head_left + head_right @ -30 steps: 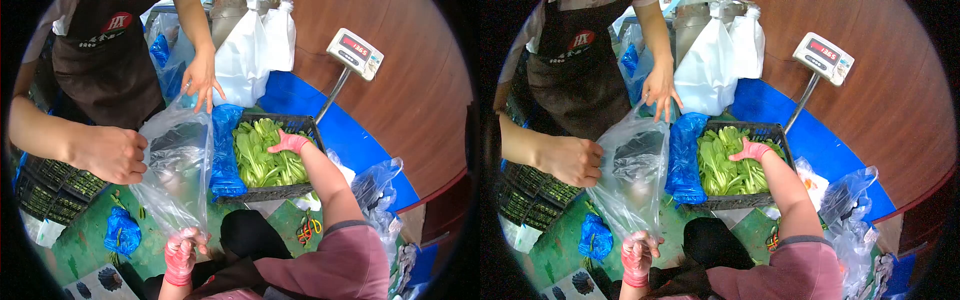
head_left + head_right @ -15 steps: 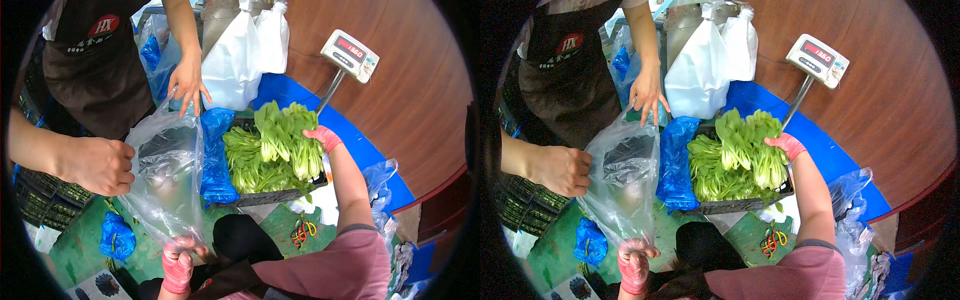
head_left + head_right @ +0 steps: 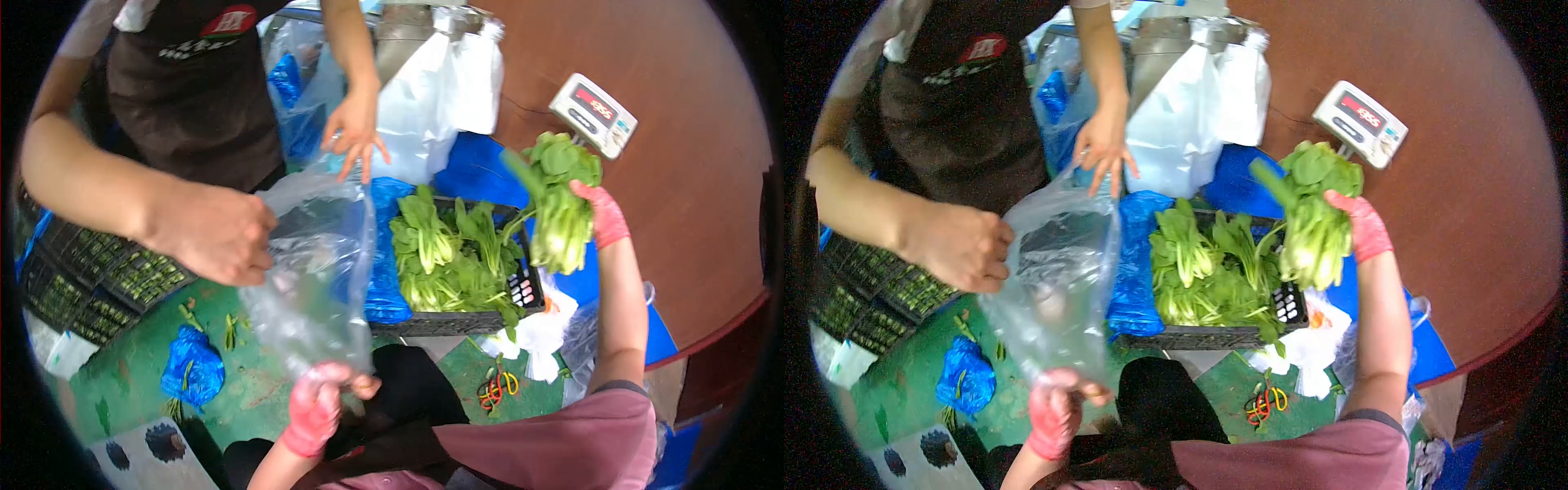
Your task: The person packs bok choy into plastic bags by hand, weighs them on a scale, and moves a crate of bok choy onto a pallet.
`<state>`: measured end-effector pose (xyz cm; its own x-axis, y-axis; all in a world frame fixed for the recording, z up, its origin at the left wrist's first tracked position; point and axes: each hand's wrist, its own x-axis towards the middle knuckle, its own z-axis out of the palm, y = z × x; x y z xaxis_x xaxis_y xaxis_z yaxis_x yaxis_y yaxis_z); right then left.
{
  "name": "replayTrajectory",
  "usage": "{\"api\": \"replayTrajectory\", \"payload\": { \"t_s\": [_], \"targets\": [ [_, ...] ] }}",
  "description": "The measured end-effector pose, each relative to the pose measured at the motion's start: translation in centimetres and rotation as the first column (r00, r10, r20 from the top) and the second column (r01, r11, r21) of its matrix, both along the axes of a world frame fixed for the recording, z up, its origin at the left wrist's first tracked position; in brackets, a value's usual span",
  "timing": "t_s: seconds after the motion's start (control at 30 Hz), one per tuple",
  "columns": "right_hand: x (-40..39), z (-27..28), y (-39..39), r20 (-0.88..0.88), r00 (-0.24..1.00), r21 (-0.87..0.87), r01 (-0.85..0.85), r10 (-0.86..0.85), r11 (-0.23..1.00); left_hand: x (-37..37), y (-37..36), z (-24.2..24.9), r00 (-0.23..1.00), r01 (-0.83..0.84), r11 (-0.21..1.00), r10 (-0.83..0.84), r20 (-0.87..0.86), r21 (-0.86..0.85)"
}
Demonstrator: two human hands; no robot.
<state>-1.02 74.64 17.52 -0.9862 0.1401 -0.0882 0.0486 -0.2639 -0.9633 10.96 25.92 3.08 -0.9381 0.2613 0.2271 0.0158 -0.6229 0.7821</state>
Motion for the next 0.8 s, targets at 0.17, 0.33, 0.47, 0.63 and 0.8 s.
{"api": "replayTrajectory", "payload": {
  "t_s": [0.17, 0.33, 0.47, 0.63, 0.8],
  "targets": [
    [0.2, 4.7, -6.4, -0.102, 0.992, -0.293, -0.098, 0.070, 0.951, -1.3, 1.8, -2.5, 0.995, 0.029, 0.979, -0.047, 0.087, 0.203],
    [0.4, 3.1, -21.1, -0.220, 0.902, -0.502, -0.432, 0.372, 0.749, -0.2, 1.9, -0.9, 0.995, 0.101, 0.976, -0.104, 0.009, 0.193],
    [0.4, -3.8, -32.8, -0.081, 0.901, -0.581, -0.391, 0.427, 0.714, 2.1, 1.1, 0.0, 0.992, 0.063, 0.983, -0.043, -0.117, 0.171],
    [-4.8, -17.2, -39.8, 0.167, 0.920, 0.191, -0.382, 0.353, 0.904, 3.9, -0.5, 2.1, 0.936, -0.011, 0.993, 0.051, -0.349, 0.116],
    [-5.6, -14.7, -42.3, 0.451, 0.727, 0.869, -0.489, 0.517, -0.071, 3.9, -2.3, 4.5, 0.971, -0.091, 0.977, 0.131, -0.202, 0.193]
  ]
}}
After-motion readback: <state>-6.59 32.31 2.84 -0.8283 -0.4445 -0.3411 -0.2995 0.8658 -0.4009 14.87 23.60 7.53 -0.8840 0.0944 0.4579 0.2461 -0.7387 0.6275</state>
